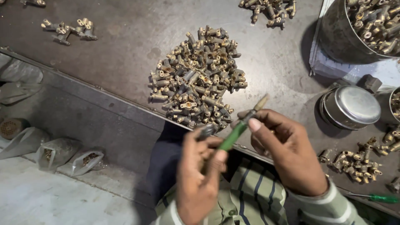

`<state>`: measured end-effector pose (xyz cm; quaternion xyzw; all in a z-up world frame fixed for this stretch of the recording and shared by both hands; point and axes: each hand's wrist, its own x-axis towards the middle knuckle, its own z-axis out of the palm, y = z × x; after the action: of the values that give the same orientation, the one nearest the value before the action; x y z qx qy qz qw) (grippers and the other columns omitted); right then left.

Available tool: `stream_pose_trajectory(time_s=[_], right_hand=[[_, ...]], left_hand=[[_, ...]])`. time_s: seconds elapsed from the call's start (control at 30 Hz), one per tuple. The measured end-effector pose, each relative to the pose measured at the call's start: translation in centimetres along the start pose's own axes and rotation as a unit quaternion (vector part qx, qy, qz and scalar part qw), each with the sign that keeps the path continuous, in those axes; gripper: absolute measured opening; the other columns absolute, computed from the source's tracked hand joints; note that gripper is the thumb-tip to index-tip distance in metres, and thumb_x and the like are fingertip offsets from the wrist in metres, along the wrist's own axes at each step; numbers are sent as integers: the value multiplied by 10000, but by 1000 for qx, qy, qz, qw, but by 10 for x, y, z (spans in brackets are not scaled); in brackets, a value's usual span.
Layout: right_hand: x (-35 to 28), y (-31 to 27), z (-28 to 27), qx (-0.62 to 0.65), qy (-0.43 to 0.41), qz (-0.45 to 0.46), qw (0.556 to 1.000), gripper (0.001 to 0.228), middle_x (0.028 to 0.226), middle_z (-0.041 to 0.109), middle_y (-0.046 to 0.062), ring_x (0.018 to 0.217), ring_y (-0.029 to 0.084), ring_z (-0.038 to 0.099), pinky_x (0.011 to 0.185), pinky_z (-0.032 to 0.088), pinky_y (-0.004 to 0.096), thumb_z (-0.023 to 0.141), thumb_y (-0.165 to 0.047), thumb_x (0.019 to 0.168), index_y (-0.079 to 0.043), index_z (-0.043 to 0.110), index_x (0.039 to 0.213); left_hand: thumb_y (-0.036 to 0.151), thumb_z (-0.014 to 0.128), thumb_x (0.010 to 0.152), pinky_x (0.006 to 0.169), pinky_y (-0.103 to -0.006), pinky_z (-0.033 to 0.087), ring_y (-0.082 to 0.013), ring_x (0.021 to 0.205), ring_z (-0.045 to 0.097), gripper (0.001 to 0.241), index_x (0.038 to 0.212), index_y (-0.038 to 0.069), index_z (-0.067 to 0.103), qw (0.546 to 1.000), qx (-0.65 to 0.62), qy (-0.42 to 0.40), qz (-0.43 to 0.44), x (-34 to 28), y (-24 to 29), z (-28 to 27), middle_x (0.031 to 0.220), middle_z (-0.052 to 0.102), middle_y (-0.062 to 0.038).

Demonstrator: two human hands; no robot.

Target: Assembling small metal fittings using a handheld powered tool at a workbench.

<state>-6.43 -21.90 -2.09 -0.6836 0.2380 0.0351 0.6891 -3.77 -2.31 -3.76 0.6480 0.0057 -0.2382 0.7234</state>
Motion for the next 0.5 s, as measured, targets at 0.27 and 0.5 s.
stream_pose_trajectory(time_s=[0.27, 0.5], right_hand=[[16, -11, -37, 168, 68, 32, 983, 379, 1174, 728, 207, 1120, 308, 699, 997, 575, 461, 567, -181, 997, 88, 624, 1258], [13, -9, -30, 149, 25, 17, 988, 422, 1237, 718, 222, 1156, 334, 705, 1008, 558, 465, 584, -145, 984, 104, 590, 1325]], left_hand=[[55, 663, 974, 700, -336, 554, -269, 783, 722, 265, 1207, -5, 553, 927, 251, 59, 273, -4, 14, -16, 913, 729, -115], [-143, 594, 791, 632, -429, 462, -336, 687, 631, 382, 1150, -14, 616, 822, 412, 21, 393, 3, 30, -9, 980, 748, -217]])
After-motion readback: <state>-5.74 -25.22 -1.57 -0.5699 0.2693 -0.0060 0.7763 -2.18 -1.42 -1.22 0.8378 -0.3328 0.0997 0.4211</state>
